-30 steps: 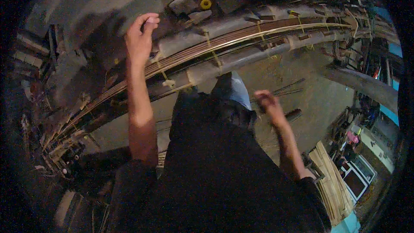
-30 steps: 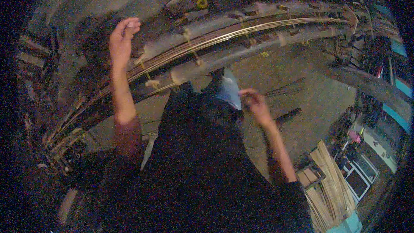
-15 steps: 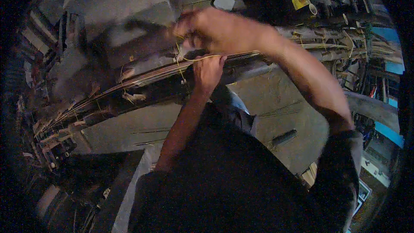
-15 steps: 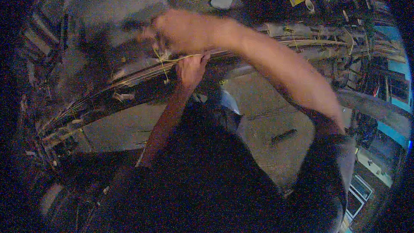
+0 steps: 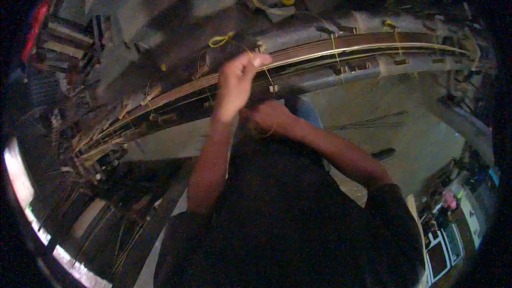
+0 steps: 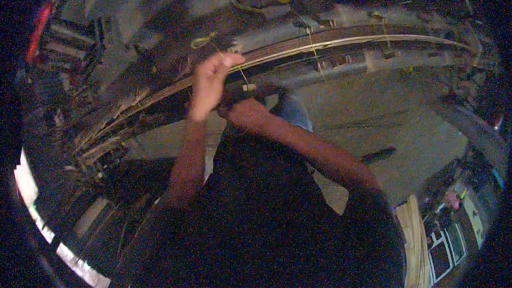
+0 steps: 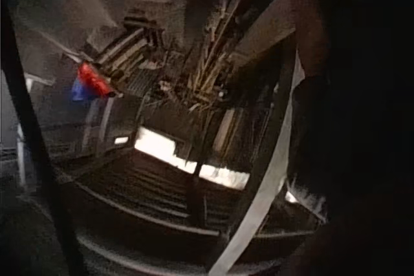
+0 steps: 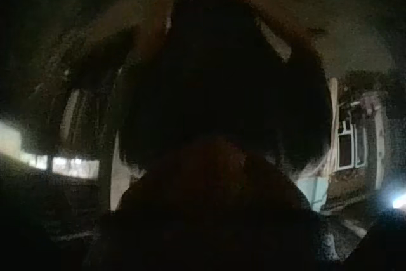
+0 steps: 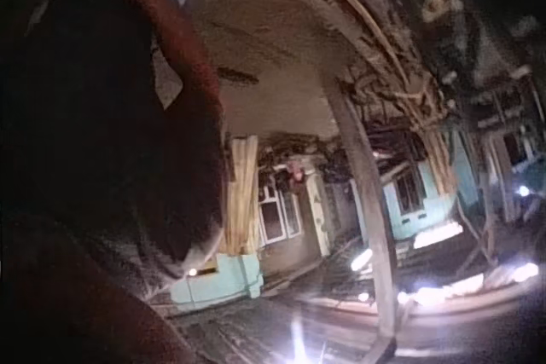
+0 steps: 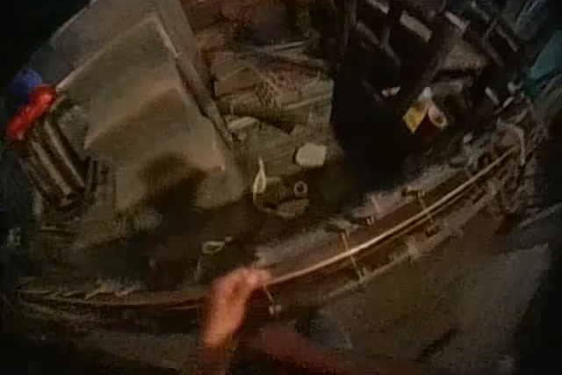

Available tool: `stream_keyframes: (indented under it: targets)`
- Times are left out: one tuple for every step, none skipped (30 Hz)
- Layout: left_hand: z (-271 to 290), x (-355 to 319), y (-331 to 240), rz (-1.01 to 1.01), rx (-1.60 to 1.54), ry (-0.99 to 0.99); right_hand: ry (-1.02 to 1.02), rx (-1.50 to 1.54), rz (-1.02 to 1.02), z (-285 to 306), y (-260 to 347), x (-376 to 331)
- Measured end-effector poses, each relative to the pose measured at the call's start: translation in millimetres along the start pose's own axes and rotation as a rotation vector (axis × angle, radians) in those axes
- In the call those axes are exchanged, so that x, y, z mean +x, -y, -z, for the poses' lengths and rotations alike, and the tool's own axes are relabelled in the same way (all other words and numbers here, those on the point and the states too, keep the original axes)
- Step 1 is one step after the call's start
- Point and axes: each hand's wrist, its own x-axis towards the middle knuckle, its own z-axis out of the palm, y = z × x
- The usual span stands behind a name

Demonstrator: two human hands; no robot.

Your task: The person repeatedly ties thin wooden sticks together using yellow string. They wrap the string around the sticks, pull it tight, and secure it with knots. The process is repeated multiple times along the length of the sticks.

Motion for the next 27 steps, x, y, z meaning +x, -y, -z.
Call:
stream_keyframes:
  targets:
    - [4.8,11.0,-24.6,0.127,-0.37,0.054,-0.013,0.018,0.042,-6.9,-2.3,10.8]
    - [12.1,32.1,-34.6,0.029,-0.079,0.047,-0.205,0.043,0.193,9.3,5.4,-4.1]
    - [16.3,53.9,-39.4,0.053,-0.135,0.03,-0.439,-0.014,0.29,30.1,3.8,-20.2]
    - [19.4,77.1,-40.3,0.065,-0.191,-0.005,-0.67,-0.084,0.399,57.3,1.7,-32.9]
    - [19.1,103.8,-19.0,0.17,-0.2,0.024,-0.686,-0.155,0.184,78.3,1.8,-37.9]
    - [15.3,121.0,8.1,0.283,-0.213,0.073,-0.698,-0.22,-0.053,94.9,2.6,-39.6]
    - [11.7,123.6,30.0,0.31,-0.174,0.095,-0.671,-0.309,-0.051,117.2,0.4,-24.4]
    - [9.5,133.8,41.2,0.312,-0.132,0.123,-0.542,-0.398,-0.116,115.2,-15.9,-8.1]
    - [7.5,140.1,38.3,0.317,-0.094,0.155,-0.406,-0.482,-0.19,116.8,-18.8,1.8]
    - [16.3,138.7,37.0,0.218,0.163,0.216,-0.576,-0.359,-0.152,115.6,-15.5,-8.5]
    - [28.1,133.7,36.8,0.055,0.397,0.171,-0.718,-0.244,-0.099,120.4,1.6,-29.4]
    - [44.5,124.8,34.3,-0.101,0.632,0.114,-0.851,-0.121,-0.037,119.6,18.9,-50.3]
    - [59.5,116.7,29.9,-0.265,0.876,0.05,-0.947,-0.03,-0.117,109.3,27.6,-68.1]
    - [69.0,108.0,26.1,-0.324,0.851,0.164,-1.043,0.056,-0.206,98.2,28.7,-82.7]
    - [73.0,94.8,21.6,-0.386,0.814,0.297,-1.048,0.14,-0.422,76.5,21.4,-94.4]
    - [74.5,79.8,17.6,-0.447,0.767,0.43,-1.043,0.221,-0.646,44.6,11.2,-109.0]
    - [70.4,63.4,12.8,-0.701,0.798,0.494,-0.891,0.262,-0.752,0.1,-8.9,-131.7]
    - [63.1,68.5,63.8,-0.795,0.554,0.54,-0.73,0.294,-0.832,-26.2,-16.1,-141.8]
    - [71.0,66.1,66.4,-0.892,0.633,0.515,-0.653,0.266,-0.745,-39.3,3.7,-137.4]
    - [75.9,64.8,67.2,-1.007,0.7,0.488,-0.562,0.246,-0.672,-58.4,36.2,-136.2]
    - [106.0,52.8,11.3,-1.093,1.079,0.377,-0.55,0.56,-0.674,-78.1,73.7,-130.0]
    - [139.2,55.3,10.7,-1.084,1.064,0.221,-0.537,0.857,-0.631,-82.3,102.7,-106.6]
    - [164.4,57.8,20.6,-0.972,0.923,0.101,-0.586,1.097,-0.63,-76.6,130.8,-72.4]
    - [191.7,56.7,31.5,-0.847,0.783,-0.008,-0.619,1.347,-0.622,-74.6,160.0,-37.6]
    - [211.9,54.3,36.9,-0.721,0.637,-0.113,-0.692,1.62,-0.556,-88.3,154.4,-2.2]
    - [218.6,44.9,38.2,-0.61,0.568,-0.135,-0.703,1.6,-0.594,-88.6,145.0,28.2]
    - [224.4,27.2,40.9,-0.487,0.496,-0.175,-0.698,1.578,-0.637,-87.1,136.6,59.0]
